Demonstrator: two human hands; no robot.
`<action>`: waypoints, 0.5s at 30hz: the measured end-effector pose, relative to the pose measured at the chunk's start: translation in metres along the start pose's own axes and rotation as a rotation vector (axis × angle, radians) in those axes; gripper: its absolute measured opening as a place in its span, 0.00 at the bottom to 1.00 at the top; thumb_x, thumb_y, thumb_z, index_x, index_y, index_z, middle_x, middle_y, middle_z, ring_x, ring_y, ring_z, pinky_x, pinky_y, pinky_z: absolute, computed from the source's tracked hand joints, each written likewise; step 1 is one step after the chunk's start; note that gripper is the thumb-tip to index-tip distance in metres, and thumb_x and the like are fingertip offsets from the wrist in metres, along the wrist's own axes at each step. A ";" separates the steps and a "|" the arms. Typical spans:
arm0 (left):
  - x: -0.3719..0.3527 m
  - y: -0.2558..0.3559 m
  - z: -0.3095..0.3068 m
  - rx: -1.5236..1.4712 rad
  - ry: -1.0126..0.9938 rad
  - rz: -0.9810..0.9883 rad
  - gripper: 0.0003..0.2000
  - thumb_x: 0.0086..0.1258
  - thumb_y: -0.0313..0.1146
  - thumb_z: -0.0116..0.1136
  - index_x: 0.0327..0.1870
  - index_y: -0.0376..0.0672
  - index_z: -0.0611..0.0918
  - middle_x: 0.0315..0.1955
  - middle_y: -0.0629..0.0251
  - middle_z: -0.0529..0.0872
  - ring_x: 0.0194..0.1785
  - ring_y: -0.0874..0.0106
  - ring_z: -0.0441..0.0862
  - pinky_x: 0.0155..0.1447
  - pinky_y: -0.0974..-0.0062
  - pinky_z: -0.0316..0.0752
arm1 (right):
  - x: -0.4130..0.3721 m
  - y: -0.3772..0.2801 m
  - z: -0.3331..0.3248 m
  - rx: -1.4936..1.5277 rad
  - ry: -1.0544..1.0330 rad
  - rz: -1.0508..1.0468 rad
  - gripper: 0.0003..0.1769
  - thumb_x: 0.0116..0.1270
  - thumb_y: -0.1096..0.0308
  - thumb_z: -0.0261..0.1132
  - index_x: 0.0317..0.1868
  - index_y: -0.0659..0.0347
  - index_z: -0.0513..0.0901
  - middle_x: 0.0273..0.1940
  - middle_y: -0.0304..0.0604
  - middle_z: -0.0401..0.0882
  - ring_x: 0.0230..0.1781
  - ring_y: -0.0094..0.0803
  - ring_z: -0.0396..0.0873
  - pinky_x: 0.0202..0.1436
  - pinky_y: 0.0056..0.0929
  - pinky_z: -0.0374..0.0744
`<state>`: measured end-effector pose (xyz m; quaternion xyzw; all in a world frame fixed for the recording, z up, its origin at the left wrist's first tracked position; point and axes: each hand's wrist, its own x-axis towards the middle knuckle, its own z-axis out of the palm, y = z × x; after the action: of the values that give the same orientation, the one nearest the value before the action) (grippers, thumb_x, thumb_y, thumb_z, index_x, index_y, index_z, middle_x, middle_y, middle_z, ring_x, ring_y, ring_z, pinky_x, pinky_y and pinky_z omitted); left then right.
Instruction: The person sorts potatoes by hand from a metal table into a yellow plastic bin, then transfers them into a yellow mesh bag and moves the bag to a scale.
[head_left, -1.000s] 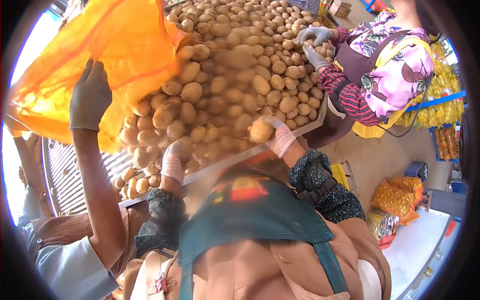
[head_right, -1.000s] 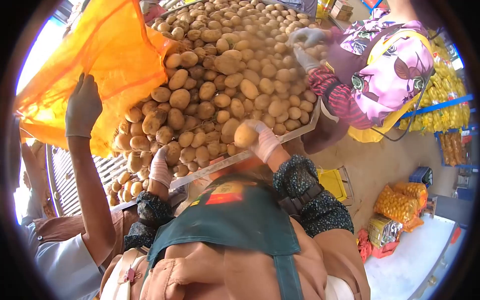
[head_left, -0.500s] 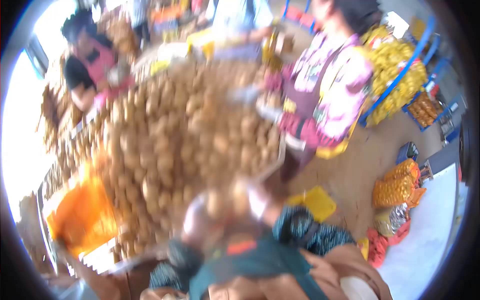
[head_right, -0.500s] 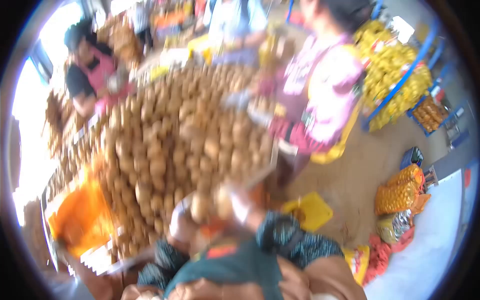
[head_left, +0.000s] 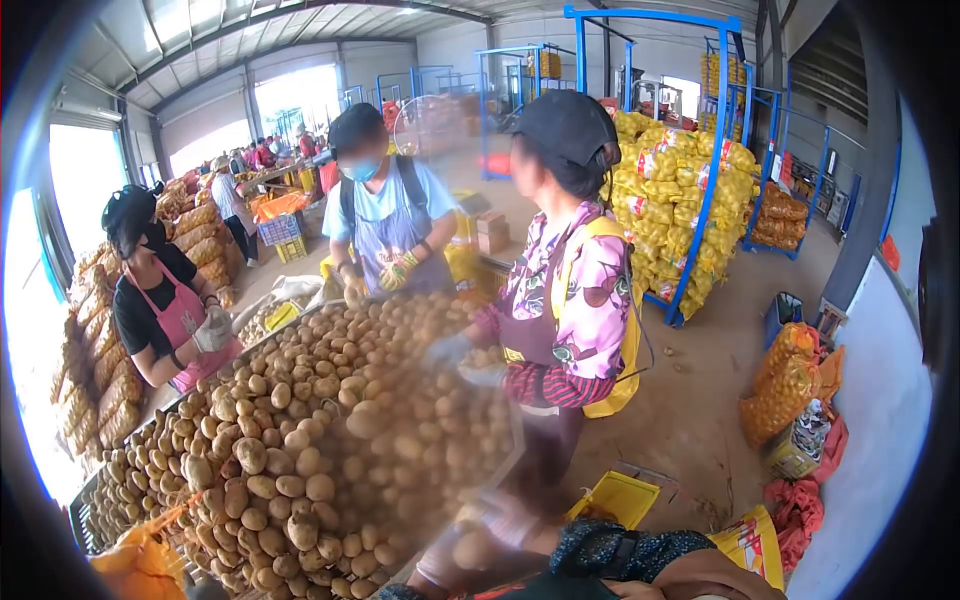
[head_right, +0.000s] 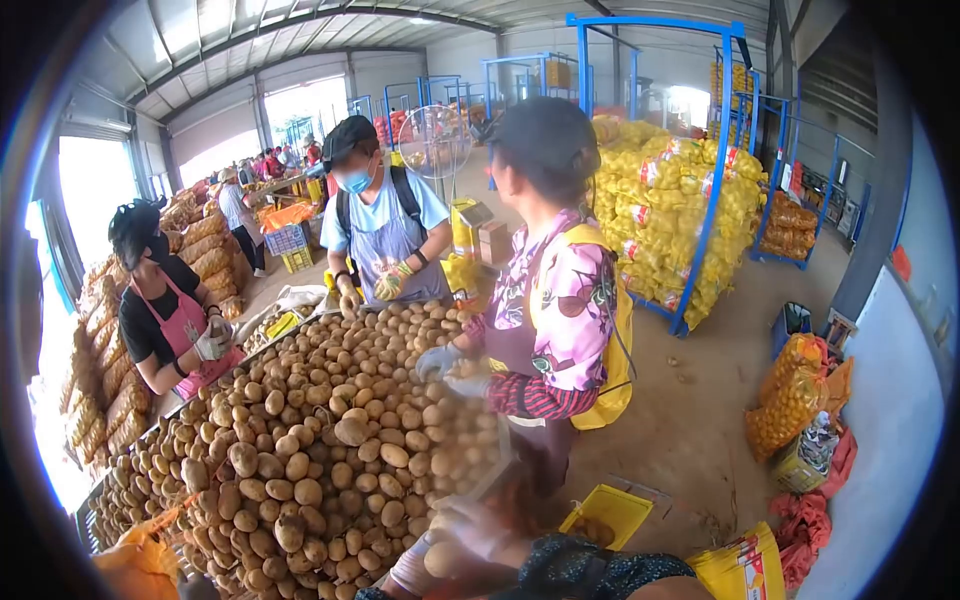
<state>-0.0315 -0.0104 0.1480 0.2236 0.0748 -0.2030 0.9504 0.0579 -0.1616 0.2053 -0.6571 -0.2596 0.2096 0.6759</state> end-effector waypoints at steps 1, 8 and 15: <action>-0.023 0.024 0.066 0.003 -0.003 -0.047 0.19 0.78 0.38 0.48 0.64 0.38 0.72 0.58 0.59 0.78 0.59 0.70 0.76 0.64 0.74 0.71 | 0.004 0.004 -0.011 -0.354 -0.063 -0.171 0.16 0.67 0.67 0.62 0.55 0.54 0.83 0.57 0.43 0.80 0.58 0.38 0.77 0.62 0.35 0.75; -0.024 0.040 0.038 0.343 0.031 0.145 0.22 0.72 0.40 0.58 0.63 0.42 0.75 0.51 0.62 0.83 0.51 0.67 0.82 0.54 0.69 0.79 | 0.019 0.026 -0.027 -0.667 -0.164 -0.182 0.14 0.69 0.68 0.59 0.53 0.55 0.84 0.56 0.44 0.81 0.56 0.38 0.79 0.63 0.33 0.77; -0.031 0.063 0.051 0.520 0.098 0.160 0.25 0.71 0.41 0.59 0.65 0.41 0.73 0.57 0.63 0.80 0.57 0.67 0.79 0.59 0.68 0.77 | 0.022 -0.023 -0.023 -0.434 -0.185 -0.025 0.12 0.70 0.69 0.63 0.52 0.60 0.84 0.52 0.45 0.83 0.53 0.37 0.81 0.60 0.31 0.77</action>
<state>-0.0301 0.0290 0.2254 0.4750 0.0481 -0.1287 0.8692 0.0883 -0.1672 0.2303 -0.7619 -0.3675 0.1998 0.4945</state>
